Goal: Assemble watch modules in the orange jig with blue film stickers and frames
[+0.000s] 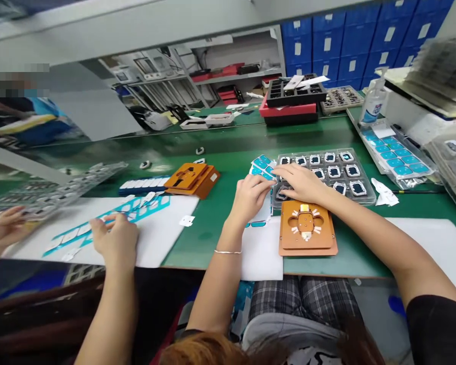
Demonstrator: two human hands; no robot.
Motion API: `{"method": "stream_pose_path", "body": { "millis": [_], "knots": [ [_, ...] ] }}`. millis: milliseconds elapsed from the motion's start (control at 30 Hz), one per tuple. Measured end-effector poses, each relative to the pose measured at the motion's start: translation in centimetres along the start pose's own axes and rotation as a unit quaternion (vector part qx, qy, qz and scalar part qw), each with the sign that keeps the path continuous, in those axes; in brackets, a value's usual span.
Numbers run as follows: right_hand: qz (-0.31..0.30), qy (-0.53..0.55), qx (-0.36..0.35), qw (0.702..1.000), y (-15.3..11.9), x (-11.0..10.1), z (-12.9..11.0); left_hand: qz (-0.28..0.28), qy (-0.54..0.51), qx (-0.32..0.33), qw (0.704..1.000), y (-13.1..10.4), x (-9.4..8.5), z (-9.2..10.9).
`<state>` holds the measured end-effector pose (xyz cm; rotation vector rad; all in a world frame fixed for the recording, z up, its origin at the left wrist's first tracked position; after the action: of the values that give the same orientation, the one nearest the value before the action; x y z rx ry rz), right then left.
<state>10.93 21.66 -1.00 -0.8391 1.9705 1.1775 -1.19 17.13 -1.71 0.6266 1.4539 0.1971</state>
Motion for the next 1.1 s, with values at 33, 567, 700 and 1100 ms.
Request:
{"method": "stream_pose_path", "body": {
  "millis": [33, 567, 700, 1100],
  "knots": [
    [0.004, 0.005, -0.005, 1.000, 0.0, -0.1, -0.1, 0.004, 0.007, 0.007, 1.000, 0.0, 0.0, 0.1],
    [0.120, 0.049, -0.001, 0.992, -0.3, -2.0, -0.4, 0.077, -0.060, -0.003, 0.995, -0.2, -1.1, -0.3],
    [0.060, 0.023, 0.011, 0.998, -0.1, -1.0, -0.9, 0.064, -0.070, 0.027, 0.995, -0.2, -1.0, 0.5],
    [0.241, 0.320, 0.108, 0.910, -0.6, -4.9, 2.8, -0.110, -0.004, -0.295, 0.949, -1.1, 0.9, -6.4]
  ]
}}
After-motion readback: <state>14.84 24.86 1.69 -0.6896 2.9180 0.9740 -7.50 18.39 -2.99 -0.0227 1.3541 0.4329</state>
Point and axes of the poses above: each hand's wrist, its own y-axis towards the middle knuckle, its own x-axis out of the palm, z = x × y, the point moved 8 cm from there along y, towards the middle knuckle, and after that the axes turned 15 degrees about y, right-handed, at the moved point
